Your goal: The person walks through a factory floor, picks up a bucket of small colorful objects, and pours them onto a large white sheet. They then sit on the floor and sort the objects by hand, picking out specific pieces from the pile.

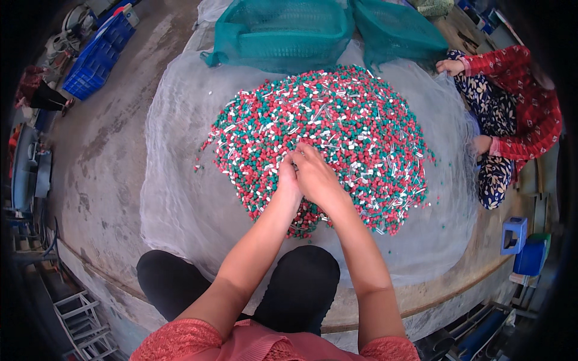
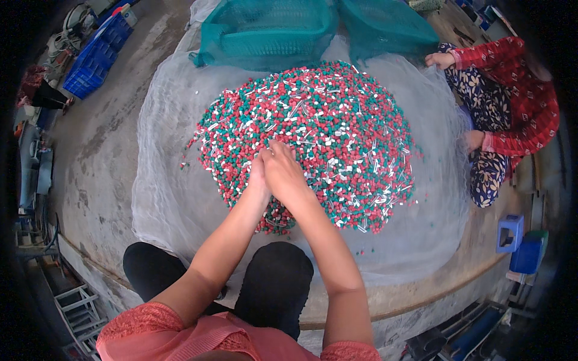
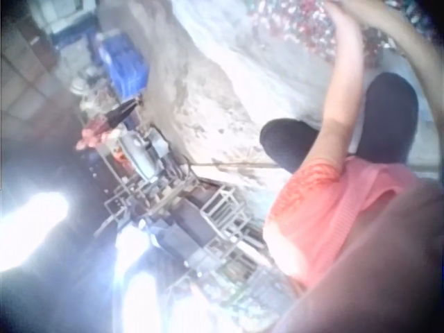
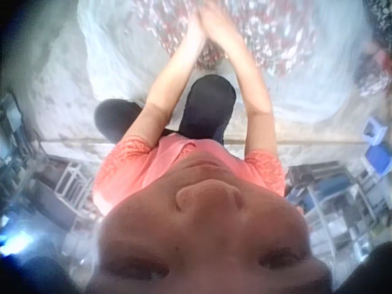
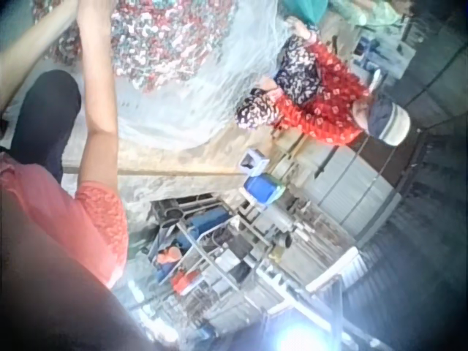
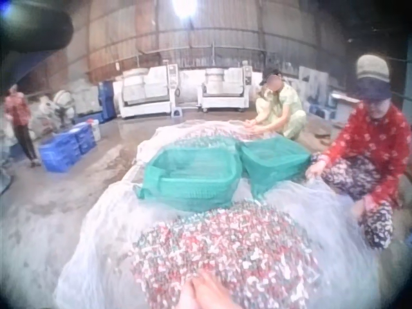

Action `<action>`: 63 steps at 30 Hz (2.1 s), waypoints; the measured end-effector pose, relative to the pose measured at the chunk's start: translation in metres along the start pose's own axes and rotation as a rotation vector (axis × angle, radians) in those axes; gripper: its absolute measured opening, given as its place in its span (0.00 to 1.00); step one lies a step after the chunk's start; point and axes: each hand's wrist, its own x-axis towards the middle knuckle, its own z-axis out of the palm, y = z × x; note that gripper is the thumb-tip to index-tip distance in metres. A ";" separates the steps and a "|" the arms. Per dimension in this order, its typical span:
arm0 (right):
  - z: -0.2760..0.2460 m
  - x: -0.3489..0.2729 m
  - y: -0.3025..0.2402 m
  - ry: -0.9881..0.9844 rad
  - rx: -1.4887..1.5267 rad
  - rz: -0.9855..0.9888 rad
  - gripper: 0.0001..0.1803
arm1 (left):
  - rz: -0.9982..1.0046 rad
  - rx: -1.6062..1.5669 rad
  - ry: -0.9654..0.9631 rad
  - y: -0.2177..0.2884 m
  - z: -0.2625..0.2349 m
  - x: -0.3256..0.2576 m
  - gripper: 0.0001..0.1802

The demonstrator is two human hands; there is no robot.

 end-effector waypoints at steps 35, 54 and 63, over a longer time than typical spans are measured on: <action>0.060 -0.132 0.095 0.304 -0.305 0.580 0.07 | 1.085 2.704 -0.844 -0.046 -0.043 -0.015 0.17; 0.014 -0.082 0.122 0.294 -0.409 0.456 0.09 | 1.163 2.544 -0.744 -0.054 -0.005 0.014 0.12; 0.007 -0.120 0.126 0.496 1.075 0.699 0.03 | 0.995 2.161 -0.652 -0.017 0.011 0.006 0.08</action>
